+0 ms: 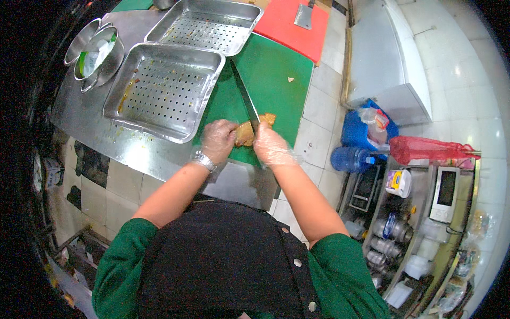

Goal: The person assembles a dish on a banana leaf by placing a hard-boiled egg, scooping a meat curry, adding sliced fried items, and topping with rice. The person then folds the banana leaf into a parcel and wraps it in paper.

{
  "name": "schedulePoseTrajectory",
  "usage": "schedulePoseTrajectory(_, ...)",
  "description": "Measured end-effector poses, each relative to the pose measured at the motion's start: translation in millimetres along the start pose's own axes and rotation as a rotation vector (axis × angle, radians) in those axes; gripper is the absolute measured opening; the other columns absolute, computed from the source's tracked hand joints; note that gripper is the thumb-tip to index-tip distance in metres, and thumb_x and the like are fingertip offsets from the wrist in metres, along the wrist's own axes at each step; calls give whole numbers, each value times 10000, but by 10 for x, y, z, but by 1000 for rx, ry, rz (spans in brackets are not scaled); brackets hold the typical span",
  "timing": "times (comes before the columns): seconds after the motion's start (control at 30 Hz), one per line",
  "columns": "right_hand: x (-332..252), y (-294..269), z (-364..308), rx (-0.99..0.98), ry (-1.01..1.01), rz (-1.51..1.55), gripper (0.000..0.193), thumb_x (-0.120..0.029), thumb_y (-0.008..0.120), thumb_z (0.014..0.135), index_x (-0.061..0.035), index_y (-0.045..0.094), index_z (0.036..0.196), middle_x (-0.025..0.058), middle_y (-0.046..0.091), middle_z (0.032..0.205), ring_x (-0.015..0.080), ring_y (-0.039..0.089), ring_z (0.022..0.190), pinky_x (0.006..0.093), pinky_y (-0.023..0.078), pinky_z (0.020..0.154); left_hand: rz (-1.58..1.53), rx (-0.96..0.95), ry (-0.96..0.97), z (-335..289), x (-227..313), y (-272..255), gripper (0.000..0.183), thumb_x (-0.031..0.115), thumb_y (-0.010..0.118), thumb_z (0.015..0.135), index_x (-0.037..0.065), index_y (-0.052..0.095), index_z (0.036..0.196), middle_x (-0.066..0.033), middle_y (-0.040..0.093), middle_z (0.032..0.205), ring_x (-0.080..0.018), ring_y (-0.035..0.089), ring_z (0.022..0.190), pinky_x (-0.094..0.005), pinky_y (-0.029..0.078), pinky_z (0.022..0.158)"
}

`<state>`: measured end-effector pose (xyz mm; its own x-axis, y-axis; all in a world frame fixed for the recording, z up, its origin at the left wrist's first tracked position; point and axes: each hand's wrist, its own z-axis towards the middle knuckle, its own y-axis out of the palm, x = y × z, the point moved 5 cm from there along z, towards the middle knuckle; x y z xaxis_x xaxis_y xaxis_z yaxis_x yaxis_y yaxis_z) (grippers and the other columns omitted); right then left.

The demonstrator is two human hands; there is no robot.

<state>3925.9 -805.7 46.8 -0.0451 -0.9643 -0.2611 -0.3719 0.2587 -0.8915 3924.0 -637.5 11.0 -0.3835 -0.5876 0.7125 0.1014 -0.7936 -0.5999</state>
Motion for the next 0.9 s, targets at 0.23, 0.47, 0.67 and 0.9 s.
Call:
schedulePoseTrajectory(0.23,-158,-416,-449,-138,16,-11,273,-210,485,976,43,451,1074,343,634,901,508,623,903,566,494,807,-125,21,22,-38,-22,-43,88,54,685,749,73,654,830,-103,641,866,-331,629,827,-451,486,731)
schedulePoseTrajectory(0.47,-212,180,-737,-96,141,27,232,-140,406,956,57,446,1071,318,648,834,493,651,820,576,512,739,-173,-35,63,-45,-93,45,106,9,684,723,66,643,803,-111,651,852,-336,637,829,-444,491,738)
schedulePoseTrajectory(0.67,-287,200,-115,71,19,117,245,-72,411,907,83,445,1094,333,648,851,492,653,823,565,517,729,-192,-110,-1,-28,-87,34,72,62,674,766,94,659,830,-84,651,888,-320,626,894,-458,458,823)
schedulePoseTrajectory(0.9,-207,-291,-187,-67,74,12,281,-202,457,963,28,481,1121,327,648,978,467,644,949,541,501,853,-23,-108,-69,-53,-6,-165,133,135,699,789,100,691,917,-103,635,911,-332,608,915,-459,467,807)
